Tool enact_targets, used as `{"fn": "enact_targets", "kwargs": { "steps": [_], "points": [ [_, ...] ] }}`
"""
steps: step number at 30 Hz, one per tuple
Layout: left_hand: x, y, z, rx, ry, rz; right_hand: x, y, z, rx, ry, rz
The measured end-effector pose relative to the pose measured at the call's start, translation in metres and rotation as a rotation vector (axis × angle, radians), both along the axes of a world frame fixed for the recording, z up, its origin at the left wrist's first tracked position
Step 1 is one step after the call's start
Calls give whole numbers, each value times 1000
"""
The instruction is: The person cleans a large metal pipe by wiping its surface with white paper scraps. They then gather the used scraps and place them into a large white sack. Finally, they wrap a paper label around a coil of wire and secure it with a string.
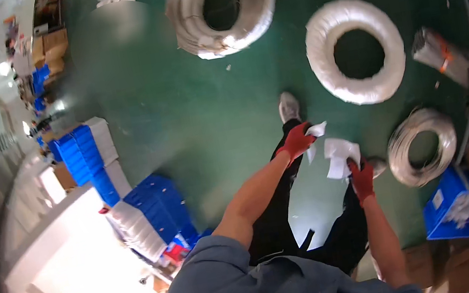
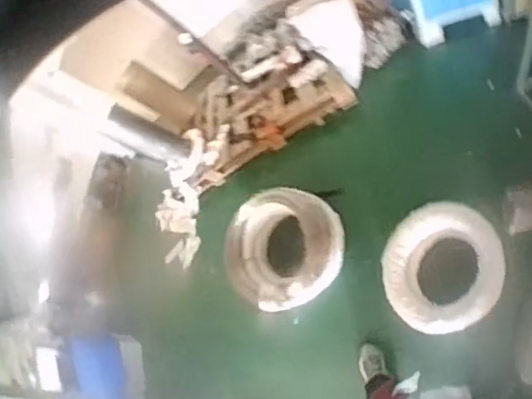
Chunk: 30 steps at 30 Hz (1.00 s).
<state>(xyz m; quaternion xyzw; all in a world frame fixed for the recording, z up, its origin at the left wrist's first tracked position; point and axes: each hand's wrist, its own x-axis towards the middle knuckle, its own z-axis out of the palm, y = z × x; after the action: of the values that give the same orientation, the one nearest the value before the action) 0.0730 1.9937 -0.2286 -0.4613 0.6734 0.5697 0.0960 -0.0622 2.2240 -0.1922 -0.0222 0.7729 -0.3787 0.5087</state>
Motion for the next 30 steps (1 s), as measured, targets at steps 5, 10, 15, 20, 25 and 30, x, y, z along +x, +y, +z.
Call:
{"fn": "enact_targets", "kwargs": {
  "steps": [5,10,15,20,25,30],
  "points": [
    [100,-73,82,-47,-181,338,-7,-59,57,-86,22,-64],
    [233,-121,123,-68,-210,593,-25,-147,99,-2,67,2],
    [317,-136,190,38,-181,1012,-30,-256,112,-143,206,270],
    [365,-84,223,169,-210,1348,4,-376,174,-42,218,428],
    [375,-56,231,294,-201,1462,15,-432,182,89,205,643],
    [380,-95,214,215,-279,1323,19,-486,119,270,360,782]
  ]
}}
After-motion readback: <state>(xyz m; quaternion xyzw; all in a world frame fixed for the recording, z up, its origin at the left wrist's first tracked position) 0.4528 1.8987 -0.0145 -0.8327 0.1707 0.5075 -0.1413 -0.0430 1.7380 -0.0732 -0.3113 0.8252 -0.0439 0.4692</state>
